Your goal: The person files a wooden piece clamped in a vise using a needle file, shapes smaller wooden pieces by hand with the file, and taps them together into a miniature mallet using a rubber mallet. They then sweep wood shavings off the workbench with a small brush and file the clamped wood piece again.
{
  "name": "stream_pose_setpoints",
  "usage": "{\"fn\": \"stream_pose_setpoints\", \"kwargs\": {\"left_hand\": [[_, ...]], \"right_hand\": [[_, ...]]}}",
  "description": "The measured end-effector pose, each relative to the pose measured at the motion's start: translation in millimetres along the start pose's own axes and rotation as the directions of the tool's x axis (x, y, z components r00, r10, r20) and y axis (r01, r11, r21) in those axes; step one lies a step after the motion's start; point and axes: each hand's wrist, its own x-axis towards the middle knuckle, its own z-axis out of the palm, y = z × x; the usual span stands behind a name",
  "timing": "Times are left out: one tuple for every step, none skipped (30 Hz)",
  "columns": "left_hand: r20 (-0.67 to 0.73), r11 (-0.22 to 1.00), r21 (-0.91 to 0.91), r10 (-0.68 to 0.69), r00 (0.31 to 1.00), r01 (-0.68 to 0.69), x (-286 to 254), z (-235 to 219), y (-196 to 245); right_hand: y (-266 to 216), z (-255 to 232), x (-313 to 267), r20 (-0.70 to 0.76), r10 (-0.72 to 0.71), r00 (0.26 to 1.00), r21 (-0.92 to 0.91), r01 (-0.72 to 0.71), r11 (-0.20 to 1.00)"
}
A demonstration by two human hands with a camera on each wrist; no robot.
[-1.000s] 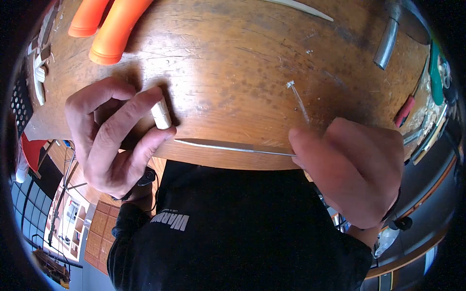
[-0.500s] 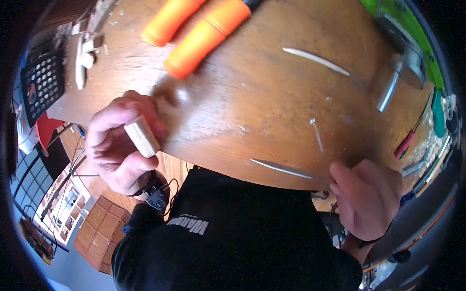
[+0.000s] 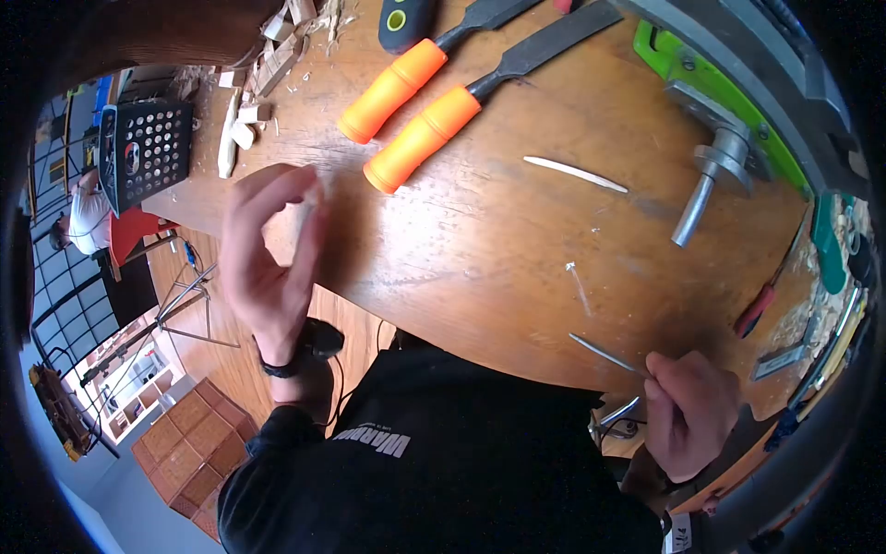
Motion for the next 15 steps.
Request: {"fn": "stream_pose_setpoints", "kwargs": {"left_hand": [[0.104,0.964,0.264,0.004,0.995,-0.032,3.5,-3.7,1.4],[0.171,0.952,0.306,-0.079,0.982,0.023,3.0,-4.0,1.8],[0.170,0.951,0.310,-0.075,0.983,0.018,1.8,-4.9,1.6],[0.152,0.964,0.263,-0.075,0.985,0.032,1.1,-6.2,1.2],[0.136,0.975,0.216,-0.077,0.988,0.046,0.4,-7.2,0.5],[0.137,0.981,0.186,-0.089,0.987,0.063,-0.2,-7.9,0.1],[0.136,0.980,0.191,-0.086,0.987,0.059,-0.3,-6.5,1.7],[0.109,0.976,0.197,-0.113,0.988,0.090,-0.1,-4.3,3.9],[0.081,0.972,0.201,-0.141,0.987,0.122,-0.3,-2.7,5.3],[0.078,0.972,0.204,-0.138,0.987,0.119,-0.6,-1.6,3.3],[0.070,0.954,0.275,-0.141,0.988,0.117,-0.4,-0.8,-0.8],[0.061,0.932,0.343,-0.144,0.988,0.115,-0.1,-0.2,-1.9],[0.058,0.931,0.346,-0.141,0.988,0.113,1.0,-0.9,1.5],[0.056,0.947,0.297,-0.148,0.987,0.125,1.9,-2.3,7.1],[0.056,0.959,0.247,-0.156,0.986,0.137,2.1,-4.3,12.6]], "right_hand": [[0.2,-1.0,-0.9,0.025,0.043,0.999,0.027,-0.043,0.999],[0.2,-1.1,-1.8,0.018,0.041,0.999,0.030,-0.042,0.999],[0.5,-1.0,-3.0,0.016,0.047,0.999,0.030,-0.048,0.998],[1.4,-1.4,-4.5,0.014,0.054,0.998,0.029,-0.054,0.998],[2.7,-1.5,-6.4,0.008,0.055,0.998,0.032,-0.055,0.998],[4.0,-1.6,-8.4,0.003,0.059,0.998,0.039,-0.059,0.997],[5.4,-1.7,-9.6,-0.004,0.062,0.998,0.046,-0.061,0.997],[6.1,-2.5,-10.5,-0.009,0.059,0.998,0.049,-0.059,0.997],[6.7,-4.1,-11.4,0.000,0.061,0.998,0.044,-0.061,0.997],[7.7,-5.3,-12.0,0.009,0.063,0.998,0.039,-0.063,0.997],[9.0,-4.7,-12.4,0.006,0.059,0.998,0.041,-0.060,0.997],[11.4,-3.6,-13.3,-0.013,0.038,0.999,0.049,-0.037,0.998],[13.6,-2.6,-14.0,-0.032,0.016,0.999,0.054,-0.015,0.998],[15.1,-2.4,-15.4,-0.035,0.015,0.999,0.055,-0.013,0.998],[15.7,-2.2,-17.4,-0.052,0.021,0.998,0.067,-0.018,0.998]]}}
